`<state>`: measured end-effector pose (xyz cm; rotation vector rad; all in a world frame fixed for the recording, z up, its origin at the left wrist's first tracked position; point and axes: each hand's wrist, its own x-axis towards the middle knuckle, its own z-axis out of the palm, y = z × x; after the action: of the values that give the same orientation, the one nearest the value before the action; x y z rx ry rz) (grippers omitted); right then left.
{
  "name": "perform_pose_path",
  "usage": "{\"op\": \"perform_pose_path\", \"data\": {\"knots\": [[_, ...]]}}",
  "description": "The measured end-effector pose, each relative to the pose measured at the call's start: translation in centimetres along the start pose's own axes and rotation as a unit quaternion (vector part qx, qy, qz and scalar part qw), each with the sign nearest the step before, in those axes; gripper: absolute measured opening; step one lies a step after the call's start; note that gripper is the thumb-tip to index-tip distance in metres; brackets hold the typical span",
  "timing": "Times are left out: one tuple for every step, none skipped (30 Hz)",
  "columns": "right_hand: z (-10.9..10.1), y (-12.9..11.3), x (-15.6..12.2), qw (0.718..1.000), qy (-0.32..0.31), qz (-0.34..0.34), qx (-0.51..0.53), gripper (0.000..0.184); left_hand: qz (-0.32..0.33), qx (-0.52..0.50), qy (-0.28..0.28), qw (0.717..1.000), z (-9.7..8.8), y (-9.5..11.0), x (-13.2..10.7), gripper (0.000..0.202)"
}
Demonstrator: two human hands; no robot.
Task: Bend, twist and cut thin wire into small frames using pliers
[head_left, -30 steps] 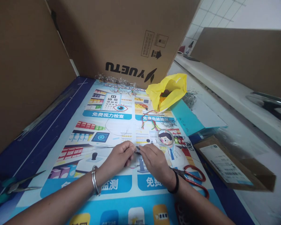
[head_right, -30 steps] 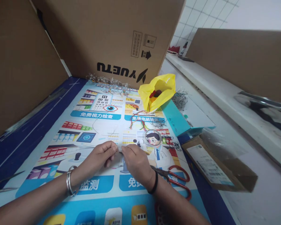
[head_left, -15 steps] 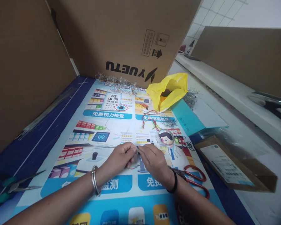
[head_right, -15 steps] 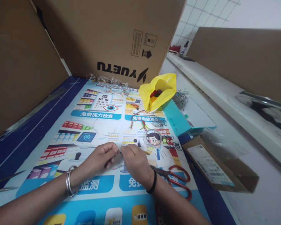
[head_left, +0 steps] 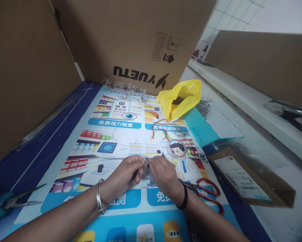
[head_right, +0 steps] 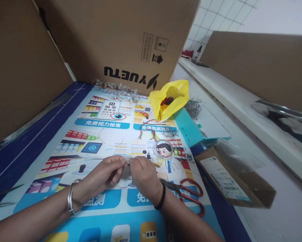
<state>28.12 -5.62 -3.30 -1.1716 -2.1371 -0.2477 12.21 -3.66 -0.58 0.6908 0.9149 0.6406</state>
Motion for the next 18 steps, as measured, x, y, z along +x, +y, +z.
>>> {"op": "perform_pose_path", "data": {"knots": [[0.07,-0.02,0.0,1.0,-0.006,0.016,0.022,0.015,0.002,-0.003,0.001,1.0,-0.02,0.02,0.01,0.024],[0.16,-0.04,0.02,0.997,-0.013,0.047,0.053,0.015,0.007,-0.003,0.001,1.0,-0.05,0.06,0.01,0.023],[0.27,-0.05,0.05,0.99,-0.019,0.098,0.096,0.014,0.013,-0.003,0.0,1.0,-0.07,0.12,-0.01,0.022],[0.38,-0.06,0.09,0.975,-0.022,0.163,0.151,0.011,0.02,-0.003,0.0,1.0,-0.09,0.18,-0.05,0.021],[0.47,-0.06,0.14,0.946,-0.022,0.237,0.218,0.006,0.028,0.0,-0.002,1.0,-0.1,0.26,-0.09,0.021],[0.55,-0.05,0.21,0.905,-0.019,0.308,0.292,0.003,0.037,0.003,-0.006,0.999,-0.11,0.32,-0.12,0.021],[0.59,-0.05,0.27,0.855,-0.015,0.368,0.365,0.009,0.047,0.007,-0.008,0.999,-0.11,0.37,-0.15,0.021],[0.59,-0.06,0.34,0.801,-0.013,0.414,0.432,0.014,0.057,0.013,-0.011,0.998,-0.13,0.4,-0.14,0.022],[0.55,-0.08,0.39,0.751,-0.013,0.446,0.487,0.019,0.067,0.019,-0.012,0.998,-0.15,0.4,-0.12,0.022],[0.48,-0.12,0.43,0.71,-0.014,0.468,0.525,0.022,0.075,0.026,-0.011,0.997,-0.19,0.37,-0.07,0.023],[0.37,-0.18,0.43,0.681,-0.017,0.484,0.549,0.023,0.082,0.033,-0.009,0.996,-0.24,0.32,0.0,0.023],[0.25,-0.26,0.41,0.663,-0.02,0.495,0.561,0.024,0.087,0.041,-0.006,0.995,-0.3,0.26,0.08,0.023],[0.13,-0.35,0.36,0.653,-0.022,0.502,0.567,0.025,0.091,0.05,-0.003,0.995,-0.37,0.2,0.17,0.024],[0.01,-0.46,0.28,0.647,-0.022,0.506,0.57,0.025,0.096,0.057,-0.002,0.994,-0.44,0.13,0.25,0.024],[-0.1,-0.57,0.19,0.642,-0.02,0.507,0.574,0.026,0.101,0.064,0.0,0.993,-0.5,0.09,0.32,0.024],[-0.2,-0.69,0.11,0.636,-0.017,0.509,0.58,0.027,0.108,0.07,0.002,0.992,-0.55,0.06,0.37,0.025],[-0.28,-0.82,0.03,0.627,-0.013,0.512,0.587,0.028,0.115,0.076,0.007,0.99,-0.59,0.06,0.41,0.025],[-0.36,-0.95,-0.01,0.618,-0.009,0.515,0.594,0.03,0.121,0.081,0.013,0.989,-0.61,0.08,0.43,0.026]]}}
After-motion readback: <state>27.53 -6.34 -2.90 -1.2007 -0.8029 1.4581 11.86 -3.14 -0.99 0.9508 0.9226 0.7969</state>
